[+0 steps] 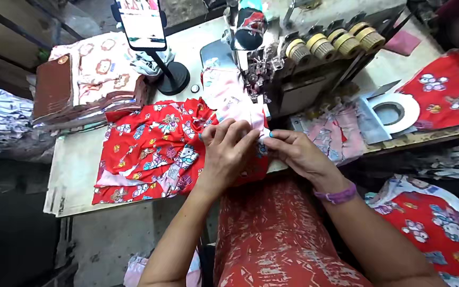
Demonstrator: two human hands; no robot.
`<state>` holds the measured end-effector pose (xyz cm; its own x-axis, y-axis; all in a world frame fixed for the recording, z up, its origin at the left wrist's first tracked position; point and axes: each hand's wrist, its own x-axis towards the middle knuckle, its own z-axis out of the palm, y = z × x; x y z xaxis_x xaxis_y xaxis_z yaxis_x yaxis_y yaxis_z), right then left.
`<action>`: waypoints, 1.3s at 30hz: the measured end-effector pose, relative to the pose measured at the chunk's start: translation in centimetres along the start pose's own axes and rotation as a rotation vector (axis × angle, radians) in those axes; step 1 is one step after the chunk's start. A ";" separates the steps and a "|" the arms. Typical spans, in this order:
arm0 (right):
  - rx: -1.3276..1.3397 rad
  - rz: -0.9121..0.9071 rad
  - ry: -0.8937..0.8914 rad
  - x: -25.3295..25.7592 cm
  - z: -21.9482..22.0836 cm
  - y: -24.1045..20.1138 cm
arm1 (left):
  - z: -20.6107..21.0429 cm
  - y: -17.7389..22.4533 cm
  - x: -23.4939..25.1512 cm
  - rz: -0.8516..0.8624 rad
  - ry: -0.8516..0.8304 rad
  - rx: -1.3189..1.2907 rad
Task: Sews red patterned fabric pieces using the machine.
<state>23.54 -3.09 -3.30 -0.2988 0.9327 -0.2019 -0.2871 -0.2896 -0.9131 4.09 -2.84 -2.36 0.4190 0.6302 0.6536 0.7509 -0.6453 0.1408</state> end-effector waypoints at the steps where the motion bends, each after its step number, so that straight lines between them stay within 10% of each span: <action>1: -0.007 -0.004 0.012 0.4 -0.3 -0.2 | 0.1 -0.2 0.1 0.003 0.017 0.000; 28: -0.020 -0.200 0.167 0.4 1.4 0.6 | -1.4 2.2 3.8 0.071 -0.171 0.175; 39: -0.166 -0.258 -0.055 1.4 6.0 2.3 | 0.8 -5.5 7.4 -0.285 -0.087 -0.180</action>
<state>16.96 -3.71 -3.59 -0.2858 0.9565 0.0592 -0.2085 -0.0018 -0.9780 3.48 5.76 1.10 0.2531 0.8257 0.5041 0.7450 -0.4988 0.4430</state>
